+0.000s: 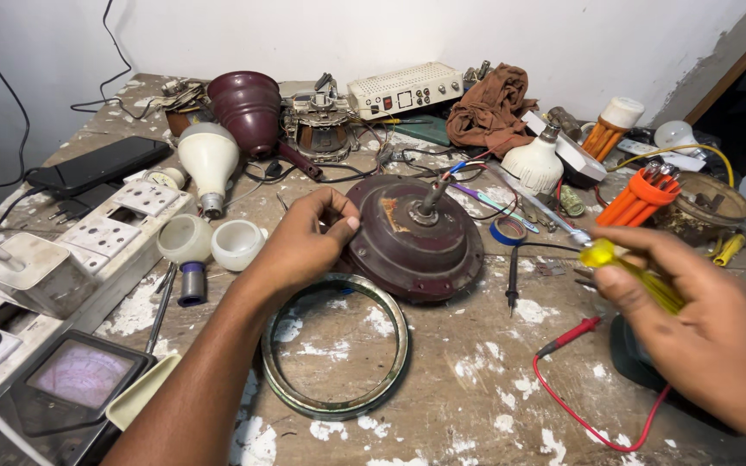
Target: The person works on a ceiling fan motor housing on a cluttered workbench. They handle the fan base, connect wires to its central shaft, and use a screwdriver to loosen and remove screws around the housing, repositioning the fan repeatedly to reach different screws.
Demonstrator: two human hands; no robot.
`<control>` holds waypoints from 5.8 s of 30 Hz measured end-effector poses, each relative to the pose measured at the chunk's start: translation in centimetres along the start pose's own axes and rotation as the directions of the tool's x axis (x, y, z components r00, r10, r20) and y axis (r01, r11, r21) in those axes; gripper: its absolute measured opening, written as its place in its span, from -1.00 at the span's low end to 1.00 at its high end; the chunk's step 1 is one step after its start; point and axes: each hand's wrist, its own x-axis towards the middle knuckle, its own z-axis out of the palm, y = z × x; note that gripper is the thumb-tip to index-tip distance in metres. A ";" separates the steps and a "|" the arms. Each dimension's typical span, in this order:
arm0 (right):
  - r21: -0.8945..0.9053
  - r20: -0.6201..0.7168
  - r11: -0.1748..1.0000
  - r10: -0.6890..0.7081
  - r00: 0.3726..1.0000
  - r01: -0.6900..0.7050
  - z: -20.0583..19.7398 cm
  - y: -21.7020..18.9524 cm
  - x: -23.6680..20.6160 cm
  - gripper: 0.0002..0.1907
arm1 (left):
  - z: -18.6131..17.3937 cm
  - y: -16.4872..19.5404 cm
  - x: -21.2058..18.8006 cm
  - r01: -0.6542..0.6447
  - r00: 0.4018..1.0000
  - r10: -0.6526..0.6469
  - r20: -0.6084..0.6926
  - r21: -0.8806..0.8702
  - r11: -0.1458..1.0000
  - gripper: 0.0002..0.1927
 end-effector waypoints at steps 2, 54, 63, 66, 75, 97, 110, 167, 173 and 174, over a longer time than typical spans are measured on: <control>0.106 -0.011 0.983 0.151 0.988 -0.149 0.3 2.2 -0.5 -0.51 | -0.3 -0.1 0.0 -0.073 0.997 0.073 -0.001 0.087 0.993 -0.93; -0.280 0.323 0.832 -0.389 0.863 0.480 -1.5 -5.9 4.2 -0.56 | 0.7 2.4 -1.3 -0.072 0.989 0.101 0.111 -0.239 0.968 -0.31; -0.357 0.362 0.825 -0.311 0.879 0.439 -1.3 -6.8 4.2 -0.55 | 0.4 2.0 -1.0 -0.031 0.995 0.047 0.086 -0.175 0.984 -0.27; -0.300 0.306 0.797 -0.441 0.844 0.525 -0.8 -6.8 4.2 -0.58 | -0.2 1.3 -0.7 -0.103 0.995 0.101 0.022 0.084 0.991 -0.28; -0.190 0.358 0.967 -0.096 0.929 0.173 6.2 -4.2 -1.0 -0.47 | -1.4 -1.1 0.4 -0.053 0.998 0.049 0.033 0.118 0.992 -0.43; 0.121 -0.128 0.929 -0.335 0.934 0.349 10.6 -4.0 1.0 -0.61 | -4.9 4.4 -3.7 -0.025 0.983 -0.114 0.142 0.727 0.686 -0.79; 0.376 0.012 0.857 -0.385 0.923 0.353 14.9 -6.7 3.8 -0.75 | -8.1 7.1 -5.9 -0.252 0.967 0.218 0.129 0.404 0.879 -0.83; 0.866 0.167 0.456 0.128 0.978 -0.208 10.7 -13.6 4.4 -0.70 | -4.0 2.4 -1.7 -0.342 0.939 0.323 -0.117 -0.256 0.904 -0.71; 0.755 -0.329 0.634 0.140 0.934 0.170 10.0 -5.8 5.0 -0.61 | -3.6 4.0 -2.7 -0.268 0.963 0.254 -0.089 -0.234 0.935 -0.82; 0.720 -0.344 0.672 0.125 0.931 0.176 10.3 -4.9 5.5 -0.59 | -3.5 4.2 -2.8 -0.231 0.972 0.210 -0.109 -0.251 0.940 -0.83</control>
